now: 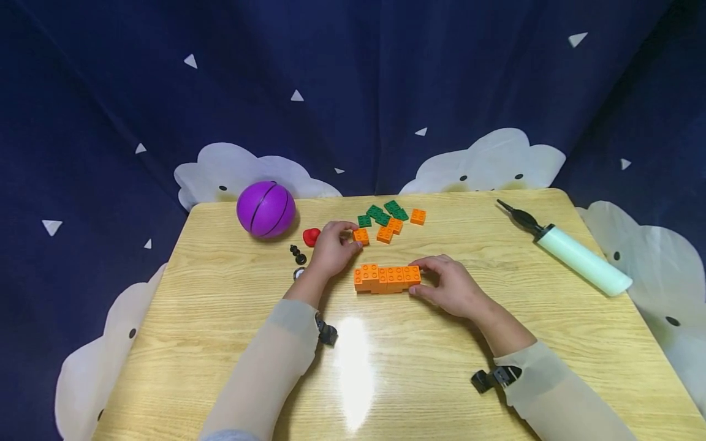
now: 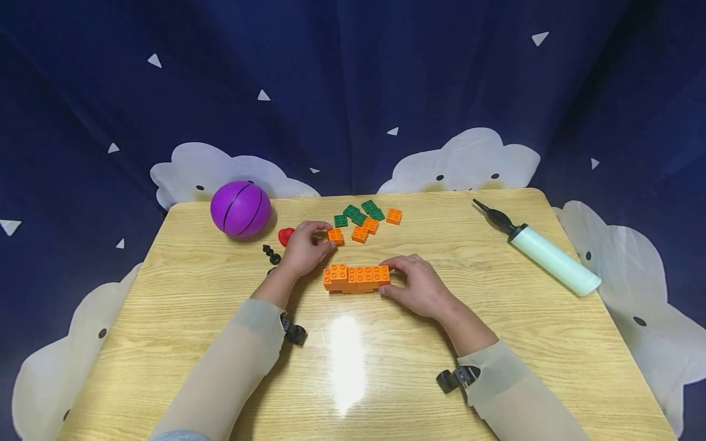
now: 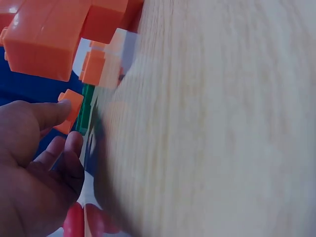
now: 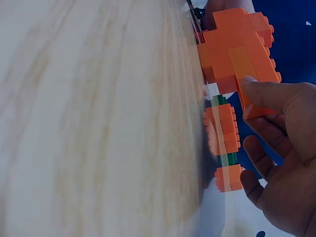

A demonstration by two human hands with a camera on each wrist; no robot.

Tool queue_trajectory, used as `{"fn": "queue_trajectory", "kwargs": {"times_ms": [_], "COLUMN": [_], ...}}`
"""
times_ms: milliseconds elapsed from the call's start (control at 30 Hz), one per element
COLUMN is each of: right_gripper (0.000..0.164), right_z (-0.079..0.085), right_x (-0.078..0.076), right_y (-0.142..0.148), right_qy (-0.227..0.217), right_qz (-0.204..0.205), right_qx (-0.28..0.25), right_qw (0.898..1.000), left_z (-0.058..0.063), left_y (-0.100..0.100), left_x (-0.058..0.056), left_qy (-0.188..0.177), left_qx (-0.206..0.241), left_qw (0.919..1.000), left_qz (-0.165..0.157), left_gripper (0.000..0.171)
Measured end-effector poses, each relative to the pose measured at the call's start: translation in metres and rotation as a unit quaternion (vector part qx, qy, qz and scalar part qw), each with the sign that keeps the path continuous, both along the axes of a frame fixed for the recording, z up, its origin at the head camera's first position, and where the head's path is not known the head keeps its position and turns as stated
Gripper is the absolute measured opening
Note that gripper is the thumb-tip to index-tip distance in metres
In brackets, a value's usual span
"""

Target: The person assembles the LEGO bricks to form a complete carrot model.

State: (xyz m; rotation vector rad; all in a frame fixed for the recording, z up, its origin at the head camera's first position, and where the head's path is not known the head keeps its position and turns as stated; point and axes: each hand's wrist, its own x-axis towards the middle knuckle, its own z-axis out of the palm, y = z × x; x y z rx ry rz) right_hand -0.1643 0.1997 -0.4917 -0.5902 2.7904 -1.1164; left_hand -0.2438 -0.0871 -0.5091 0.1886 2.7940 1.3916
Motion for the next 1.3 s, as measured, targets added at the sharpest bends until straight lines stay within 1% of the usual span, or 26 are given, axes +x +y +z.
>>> {"fn": "queue_trajectory", "kwargs": {"times_ms": [67, 233, 367, 500, 667, 833, 1000, 1167, 1300], "right_gripper": [0.047, 0.047, 0.048, 0.048, 0.048, 0.048, 0.048, 0.048, 0.047], "right_z": [0.000, 0.000, -0.001, -0.001, -0.002, -0.002, -0.002, -0.002, -0.002], "right_x": [0.000, 0.000, 0.000, -0.001, -0.001, -0.001, 0.000, 0.000, -0.001], "right_y": [0.000, 0.000, 0.000, 0.000, 0.000, 0.001, 0.001, 0.000, -0.001], "right_qy": [0.001, -0.002, 0.000, 0.002, 0.001, 0.001, -0.001, 0.001, 0.001], "right_qz": [0.000, -0.002, -0.001, 0.000, -0.001, -0.003, -0.005, -0.005, -0.006], "right_qx": [0.002, 0.001, -0.002, -0.002, 0.001, 0.004, 0.005, 0.010, 0.011], "right_qw": [1.000, 1.000, 1.000, 1.000, 1.000, 1.000, 1.000, 1.000, 1.000], "left_z": [0.002, 0.006, 0.009, 0.015, 0.022, 0.028, 0.035, 0.043, 0.049], "left_y": [0.000, -0.002, -0.003, -0.004, -0.005, -0.006, -0.006, -0.005, -0.002], "left_x": [0.002, 0.008, 0.013, 0.019, 0.026, 0.032, 0.039, 0.048, 0.054], "left_qy": [-0.002, -0.023, -0.032, -0.033, -0.024, -0.004, 0.012, 0.019, 0.033], "left_qx": [0.006, 0.034, 0.046, 0.059, 0.065, 0.073, 0.081, 0.085, 0.089], "left_qw": [1.0000, 0.9991, 0.9984, 0.9977, 0.9976, 0.9973, 0.9963, 0.9954, 0.9941], "left_qz": [0.003, 0.012, 0.010, 0.006, -0.002, -0.011, -0.026, -0.040, -0.053], "left_gripper": [0.033, 0.032, 0.033, 0.033, 0.031, 0.033, 0.038, 0.038, 0.036]}}
